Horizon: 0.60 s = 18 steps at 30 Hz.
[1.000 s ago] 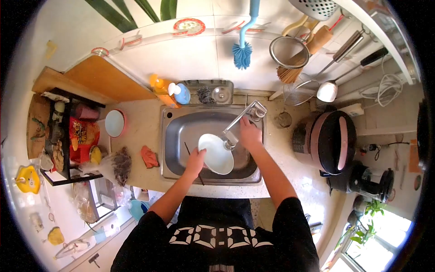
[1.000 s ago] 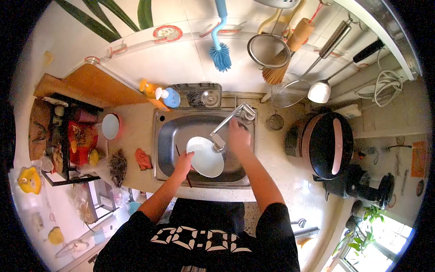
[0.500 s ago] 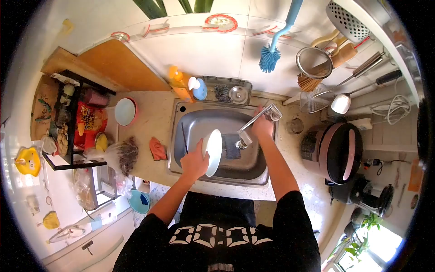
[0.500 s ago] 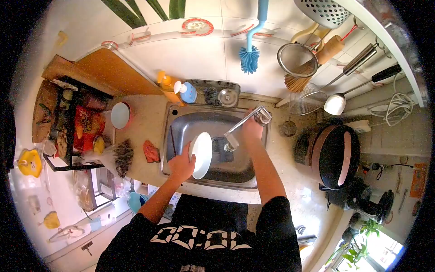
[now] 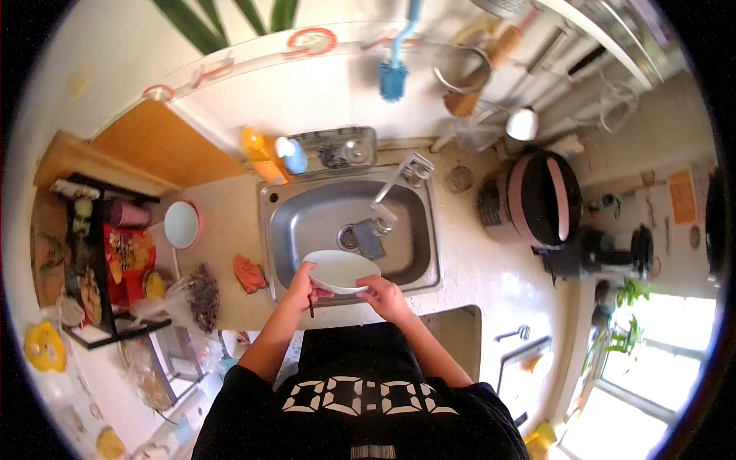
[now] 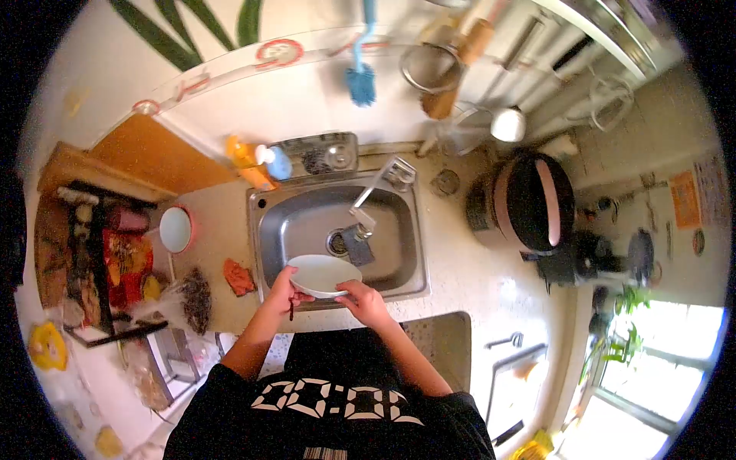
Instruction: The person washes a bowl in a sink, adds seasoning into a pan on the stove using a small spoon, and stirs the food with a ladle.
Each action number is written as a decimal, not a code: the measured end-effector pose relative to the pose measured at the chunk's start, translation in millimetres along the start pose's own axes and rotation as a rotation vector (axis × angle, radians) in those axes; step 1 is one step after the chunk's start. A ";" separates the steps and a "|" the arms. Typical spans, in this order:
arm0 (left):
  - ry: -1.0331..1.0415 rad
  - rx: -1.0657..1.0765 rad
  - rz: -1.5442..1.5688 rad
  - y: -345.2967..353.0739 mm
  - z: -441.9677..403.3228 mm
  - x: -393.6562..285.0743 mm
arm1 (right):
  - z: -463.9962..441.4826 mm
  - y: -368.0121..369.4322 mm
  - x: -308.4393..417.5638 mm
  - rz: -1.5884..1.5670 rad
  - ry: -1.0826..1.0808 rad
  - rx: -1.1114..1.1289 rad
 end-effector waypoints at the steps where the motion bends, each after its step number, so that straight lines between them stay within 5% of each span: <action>1: -0.022 0.022 -0.044 -1.7 0.3 4.6 | 3.6 -6.1 6.4 0.073 0.036 0.015; 8: -0.128 0.183 -0.252 38.1 5.8 31.5 | 72.5 -33.1 20.1 0.132 0.196 -0.149; 12: -0.031 0.212 -0.735 74.9 8.6 50.9 | 127.2 -67.1 18.8 0.165 0.185 -0.276; 18: -0.034 0.306 -0.811 156.2 15.9 113.7 | 226.8 -100.3 -5.0 0.263 0.183 -0.428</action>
Point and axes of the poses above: each hand's wrist, its own z-axis away from the middle knuckle, its own y-axis out of the palm, x = y × z, the point moved 3 cm from there along -z, towards the middle knuckle, and after that the axes turned 9 degrees about z, right-handed, at the moved point
